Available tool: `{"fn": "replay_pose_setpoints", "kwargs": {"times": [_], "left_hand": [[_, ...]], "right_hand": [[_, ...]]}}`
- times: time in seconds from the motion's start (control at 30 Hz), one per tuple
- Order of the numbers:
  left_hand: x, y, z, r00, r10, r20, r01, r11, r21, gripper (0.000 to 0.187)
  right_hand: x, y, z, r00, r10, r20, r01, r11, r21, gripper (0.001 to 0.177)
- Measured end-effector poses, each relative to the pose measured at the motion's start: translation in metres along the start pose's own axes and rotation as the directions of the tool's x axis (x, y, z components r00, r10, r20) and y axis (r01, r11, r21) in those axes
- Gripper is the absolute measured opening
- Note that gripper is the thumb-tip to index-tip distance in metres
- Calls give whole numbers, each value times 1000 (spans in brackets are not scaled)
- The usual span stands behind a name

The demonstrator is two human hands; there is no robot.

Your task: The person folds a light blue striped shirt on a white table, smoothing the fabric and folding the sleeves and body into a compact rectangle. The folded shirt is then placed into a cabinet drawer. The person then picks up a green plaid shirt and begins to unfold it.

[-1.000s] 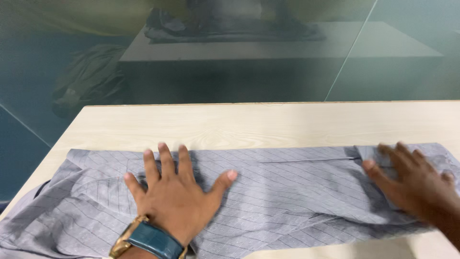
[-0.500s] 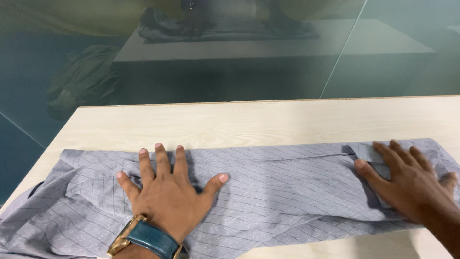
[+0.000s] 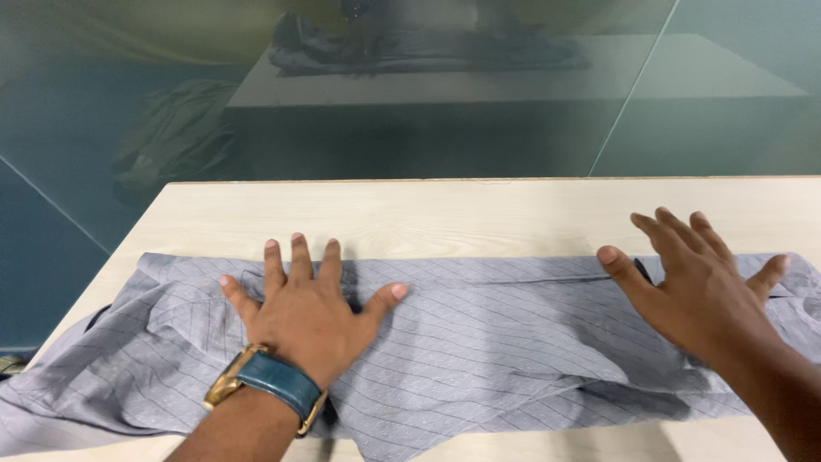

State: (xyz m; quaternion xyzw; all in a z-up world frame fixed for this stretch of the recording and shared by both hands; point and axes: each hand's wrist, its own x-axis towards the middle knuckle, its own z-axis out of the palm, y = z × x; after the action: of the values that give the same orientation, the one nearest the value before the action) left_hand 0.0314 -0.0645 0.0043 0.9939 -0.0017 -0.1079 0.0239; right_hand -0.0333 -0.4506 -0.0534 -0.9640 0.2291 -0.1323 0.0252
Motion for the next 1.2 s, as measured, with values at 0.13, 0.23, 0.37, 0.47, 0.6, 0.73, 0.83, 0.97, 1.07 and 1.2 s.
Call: {"fn": "replay_pose_setpoints", "kwargs": {"times": [0.13, 0.23, 0.37, 0.47, 0.6, 0.73, 0.83, 0.97, 1.07, 1.2], "left_hand": [[11, -50, -1, 966, -251, 63, 247, 967, 62, 104], [23, -76, 10, 959, -283, 26, 284, 955, -89, 105], [35, -90, 23, 972, -233, 2, 232, 966, -110, 107], [36, -96, 23, 978, -209, -24, 204, 969, -138, 107], [31, -97, 14, 977, -211, -26, 206, 970, -127, 107], [30, -86, 1, 982, -157, -106, 147, 984, -103, 106], [35, -73, 2, 981, -24, -193, 9, 997, -76, 107], [45, -87, 7, 975, -164, -147, 156, 986, -67, 103], [45, -111, 17, 957, -288, -43, 283, 954, -104, 100], [51, -123, 31, 957, -267, -113, 253, 959, -126, 99]], "right_hand": [[-2, -12, 19, 985, 122, 121, -104, 983, -150, 93], [-1, -2, 31, 969, 176, 170, -141, 969, -203, 94], [3, 5, 38, 969, 179, 171, -134, 960, -245, 95], [4, 5, 38, 961, 198, 192, -157, 964, -213, 95], [2, -4, 26, 962, 193, 194, -167, 976, -142, 94], [-2, -35, 0, 986, 106, 131, -104, 994, -23, 91], [-6, -72, -9, 996, 4, 94, -6, 1000, 24, 90], [-9, -94, -8, 991, 22, 134, -25, 1000, 18, 90], [-18, -83, 4, 936, 187, 300, -129, 971, -203, 90], [-22, -72, 18, 957, 182, 227, -148, 976, -158, 90]]}}
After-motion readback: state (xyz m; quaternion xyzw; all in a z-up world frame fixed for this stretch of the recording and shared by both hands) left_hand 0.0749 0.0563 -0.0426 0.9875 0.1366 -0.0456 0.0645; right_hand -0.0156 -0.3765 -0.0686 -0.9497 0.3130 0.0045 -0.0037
